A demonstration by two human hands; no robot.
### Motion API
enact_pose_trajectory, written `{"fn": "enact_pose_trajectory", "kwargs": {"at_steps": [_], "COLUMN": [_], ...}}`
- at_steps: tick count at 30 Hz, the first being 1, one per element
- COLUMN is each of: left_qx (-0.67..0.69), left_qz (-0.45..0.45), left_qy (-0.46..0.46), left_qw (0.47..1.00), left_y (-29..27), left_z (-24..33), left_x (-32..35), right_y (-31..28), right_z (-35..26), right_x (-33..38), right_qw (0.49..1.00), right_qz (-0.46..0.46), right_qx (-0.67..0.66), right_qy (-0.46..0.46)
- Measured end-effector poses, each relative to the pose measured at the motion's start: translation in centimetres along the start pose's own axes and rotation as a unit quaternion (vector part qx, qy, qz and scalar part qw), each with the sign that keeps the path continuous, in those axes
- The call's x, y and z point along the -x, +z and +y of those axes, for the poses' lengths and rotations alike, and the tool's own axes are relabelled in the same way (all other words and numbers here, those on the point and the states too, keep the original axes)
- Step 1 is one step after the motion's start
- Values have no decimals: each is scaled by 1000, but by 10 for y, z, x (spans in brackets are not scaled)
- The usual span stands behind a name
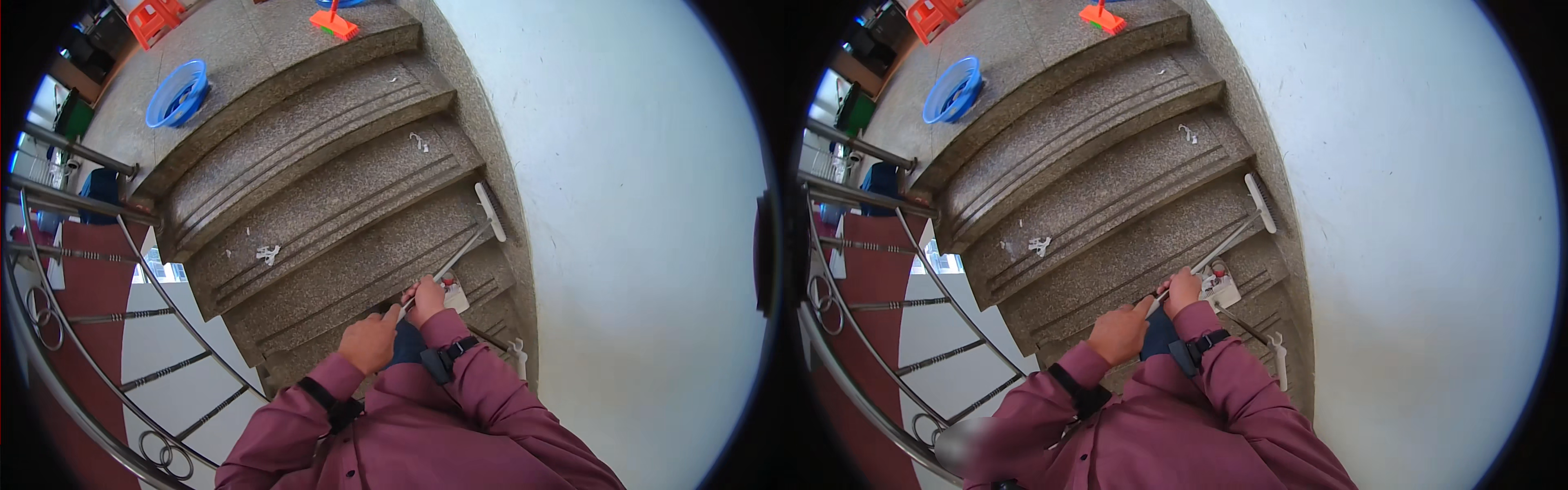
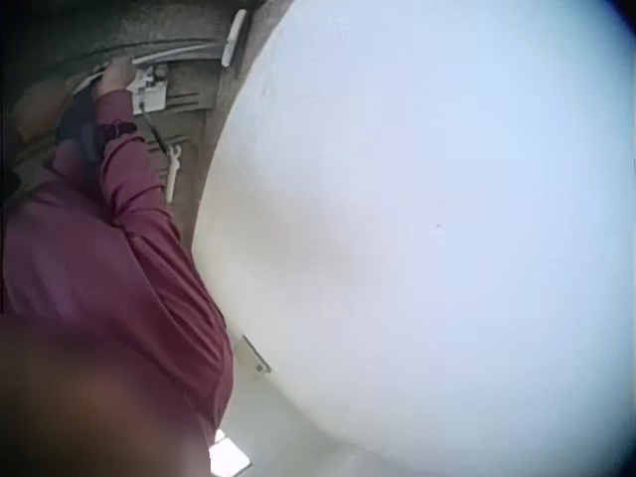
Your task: Cleaning dust and debris from a flight of stairs using a brush and a small hand-held dustpan.
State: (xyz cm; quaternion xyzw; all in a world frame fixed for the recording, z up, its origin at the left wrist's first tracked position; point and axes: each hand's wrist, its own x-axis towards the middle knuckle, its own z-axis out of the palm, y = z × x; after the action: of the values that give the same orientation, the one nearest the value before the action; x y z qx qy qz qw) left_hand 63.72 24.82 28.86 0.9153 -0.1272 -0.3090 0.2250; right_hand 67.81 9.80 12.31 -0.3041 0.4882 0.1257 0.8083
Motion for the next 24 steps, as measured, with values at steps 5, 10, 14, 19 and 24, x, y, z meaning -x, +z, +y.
{"fn": "enact_pose_trajectory", "kwargs": {"at_steps": [5,10,14,19,24], "left_qx": [105,213,194,177,179], "left_qz": [-11,-5,-15,-34,-60], "left_qy": [10,34,-4,-38,-46], "left_qw": [994,977,981,983,981], "left_y": [-5,-8,-3,-19,-44], "left_z": [4,16,32,46,42], "left_x": [-61,-77,-60,-34,6], "right_y": [17,18,2,0,30], "right_z": [-38,-56,-54,-41,-27], "right_x": [-43,-57,-59,-39,15], "right_qw": [988,987,983,980,978], "right_qz": [44,55,79,30,59], "right_qx": [105,135,161,196,195], "right_qy": [-104,-64,-24,-4,44]}}
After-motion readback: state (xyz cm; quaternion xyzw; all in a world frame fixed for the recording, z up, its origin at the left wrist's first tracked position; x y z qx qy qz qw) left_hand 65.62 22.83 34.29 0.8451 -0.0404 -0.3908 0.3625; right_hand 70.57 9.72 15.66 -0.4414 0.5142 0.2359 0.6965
